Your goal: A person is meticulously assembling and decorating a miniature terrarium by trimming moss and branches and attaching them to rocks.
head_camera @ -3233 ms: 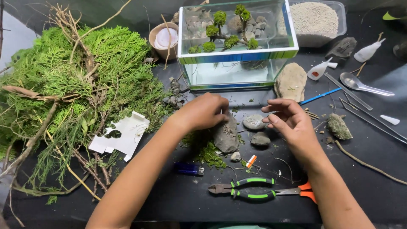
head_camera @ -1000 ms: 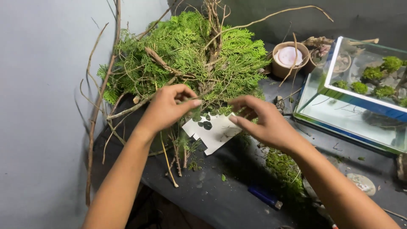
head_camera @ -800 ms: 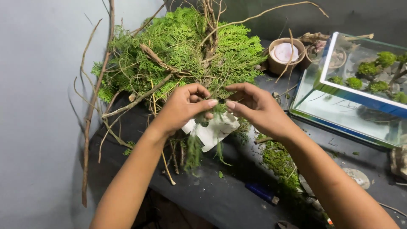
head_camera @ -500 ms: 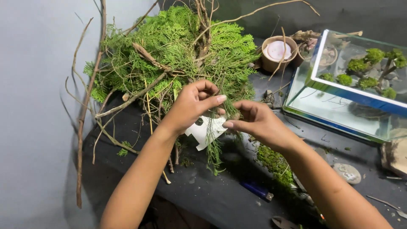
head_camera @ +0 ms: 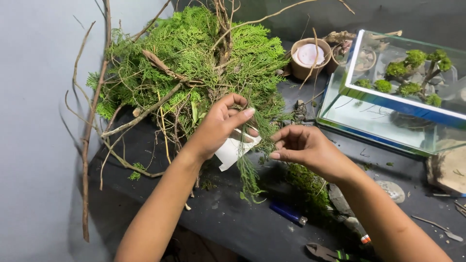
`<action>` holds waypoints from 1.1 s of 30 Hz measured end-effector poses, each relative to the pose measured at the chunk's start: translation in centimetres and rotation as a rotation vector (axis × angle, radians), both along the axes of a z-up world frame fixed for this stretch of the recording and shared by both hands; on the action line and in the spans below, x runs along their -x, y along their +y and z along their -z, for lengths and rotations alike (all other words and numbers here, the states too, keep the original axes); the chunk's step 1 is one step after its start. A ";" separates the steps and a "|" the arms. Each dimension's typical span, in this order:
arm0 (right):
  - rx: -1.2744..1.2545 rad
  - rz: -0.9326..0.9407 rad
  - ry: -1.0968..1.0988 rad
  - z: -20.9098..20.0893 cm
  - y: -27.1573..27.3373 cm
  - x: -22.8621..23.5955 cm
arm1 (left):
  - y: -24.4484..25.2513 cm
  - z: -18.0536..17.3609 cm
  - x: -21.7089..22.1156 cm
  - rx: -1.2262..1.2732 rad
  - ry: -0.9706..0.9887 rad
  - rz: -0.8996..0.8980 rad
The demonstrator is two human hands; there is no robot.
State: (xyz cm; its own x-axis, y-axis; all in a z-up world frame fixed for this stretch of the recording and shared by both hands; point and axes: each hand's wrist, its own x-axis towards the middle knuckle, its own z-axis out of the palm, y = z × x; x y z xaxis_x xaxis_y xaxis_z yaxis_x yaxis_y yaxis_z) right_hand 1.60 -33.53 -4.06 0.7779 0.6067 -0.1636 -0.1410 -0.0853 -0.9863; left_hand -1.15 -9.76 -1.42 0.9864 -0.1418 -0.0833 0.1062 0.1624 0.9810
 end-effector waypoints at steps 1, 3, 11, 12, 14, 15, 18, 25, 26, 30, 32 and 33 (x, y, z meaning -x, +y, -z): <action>-0.012 -0.003 0.005 0.4 -0.1 -0.1 | -0.2 0.4 0.0 0.013 -0.002 0.016; -0.012 -0.001 0.013 0.3 -0.3 0.1 | -0.6 -0.6 0.4 -0.078 -0.001 0.028; 0.022 -0.005 0.032 1.1 -1.3 0.4 | 0.4 0.2 0.2 -0.245 -0.049 0.045; 0.022 -0.010 0.033 1.1 -1.5 0.4 | 0.4 0.4 0.1 -0.233 -0.032 0.039; 0.021 -0.015 0.037 1.0 -1.8 0.4 | -0.2 0.4 0.2 -0.221 -0.013 0.033; 0.032 -0.014 0.019 1.0 -2.0 0.5 | -0.8 0.2 0.5 -0.168 -0.019 0.043; 0.049 -0.021 -0.011 1.0 -2.5 0.5 | -1.7 0.1 0.7 -0.092 -0.017 0.064; 0.043 -0.056 -0.004 -0.8 -3.6 0.9 | -2.7 0.7 0.7 -0.005 -0.019 0.090; 0.044 -0.054 -0.004 -0.6 -3.8 0.9 | -2.9 1.1 0.6 -0.004 -0.019 0.092; 0.055 -0.052 0.006 -0.1 -5.3 1.4 | -3.7 3.1 0.0 0.056 -0.016 0.101; 0.068 -0.044 -0.001 -0.4 -6.0 1.7 | -4.6 3.8 0.0 0.058 -0.013 0.122; 0.059 0.008 -0.019 -0.9 -6.3 1.8 | -5.3 3.8 0.2 0.077 -0.001 0.140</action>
